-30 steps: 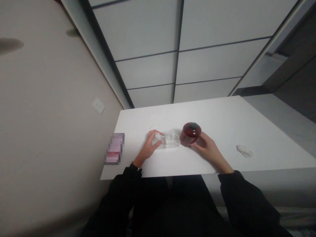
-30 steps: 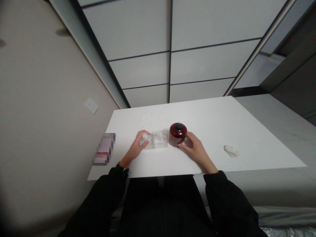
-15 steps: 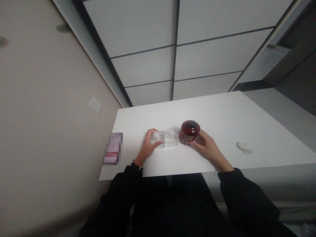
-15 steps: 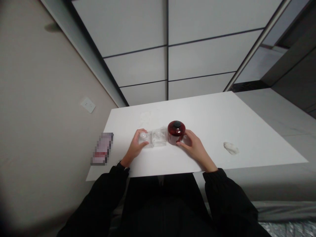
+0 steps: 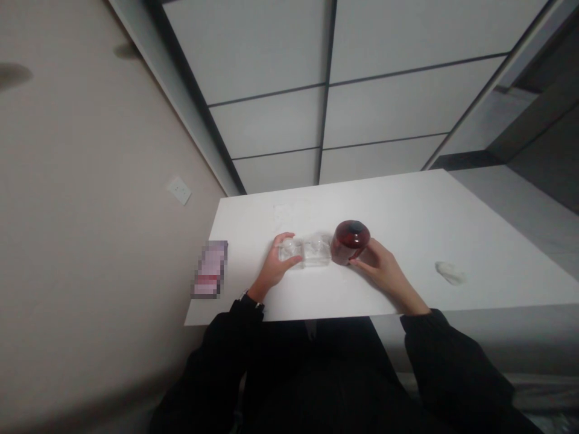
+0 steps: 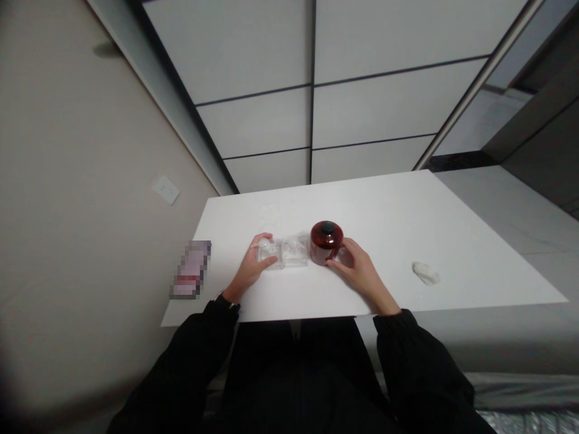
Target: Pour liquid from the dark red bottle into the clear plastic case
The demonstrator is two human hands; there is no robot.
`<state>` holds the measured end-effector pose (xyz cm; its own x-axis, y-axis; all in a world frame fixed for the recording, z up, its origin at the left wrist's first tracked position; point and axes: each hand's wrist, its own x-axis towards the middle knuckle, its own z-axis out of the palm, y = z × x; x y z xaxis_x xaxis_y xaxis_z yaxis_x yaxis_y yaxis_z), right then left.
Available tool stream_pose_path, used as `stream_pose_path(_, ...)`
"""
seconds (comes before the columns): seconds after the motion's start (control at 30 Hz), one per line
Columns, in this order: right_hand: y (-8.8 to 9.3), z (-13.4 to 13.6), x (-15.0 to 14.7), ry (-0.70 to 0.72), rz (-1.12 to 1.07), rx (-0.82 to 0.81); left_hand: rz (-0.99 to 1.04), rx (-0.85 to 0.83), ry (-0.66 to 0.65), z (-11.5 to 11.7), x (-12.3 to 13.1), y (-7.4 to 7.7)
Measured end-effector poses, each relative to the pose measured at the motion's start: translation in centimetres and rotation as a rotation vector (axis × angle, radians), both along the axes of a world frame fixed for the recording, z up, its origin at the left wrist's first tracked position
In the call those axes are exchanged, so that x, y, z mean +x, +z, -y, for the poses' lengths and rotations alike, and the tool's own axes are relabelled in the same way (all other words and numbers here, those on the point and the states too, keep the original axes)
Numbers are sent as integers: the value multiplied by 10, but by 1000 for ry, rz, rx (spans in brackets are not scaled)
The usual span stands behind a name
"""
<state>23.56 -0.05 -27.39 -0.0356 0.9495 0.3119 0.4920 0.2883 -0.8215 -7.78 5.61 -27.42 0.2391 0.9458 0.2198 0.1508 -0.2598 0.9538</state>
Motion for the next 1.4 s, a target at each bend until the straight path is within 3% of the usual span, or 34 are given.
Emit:
stream_pose_path(0.6,1,1,-1,-16,8,-3,6,49,46,1,-3,-4)
stream_pose_path(0.7,2,0,-2,-16,3,2,-60,173,83,6,-11,10)
stream_pose_path(0.87,0,-2,-2,-10,-12,-1,-283,292,127,12,-20,48)
stream_pose_path(1.07,-2,-2,-2,-10,-4,-2,-340,451,229,13,-16,89)
stream_pose_path(1.23,-3,-2,-3,-19,3,14,-306,420,264,13,-16,100)
stream_pose_path(1.4,-1,-1,-3,-13,2,27,-286,328,199,11,-16,107)
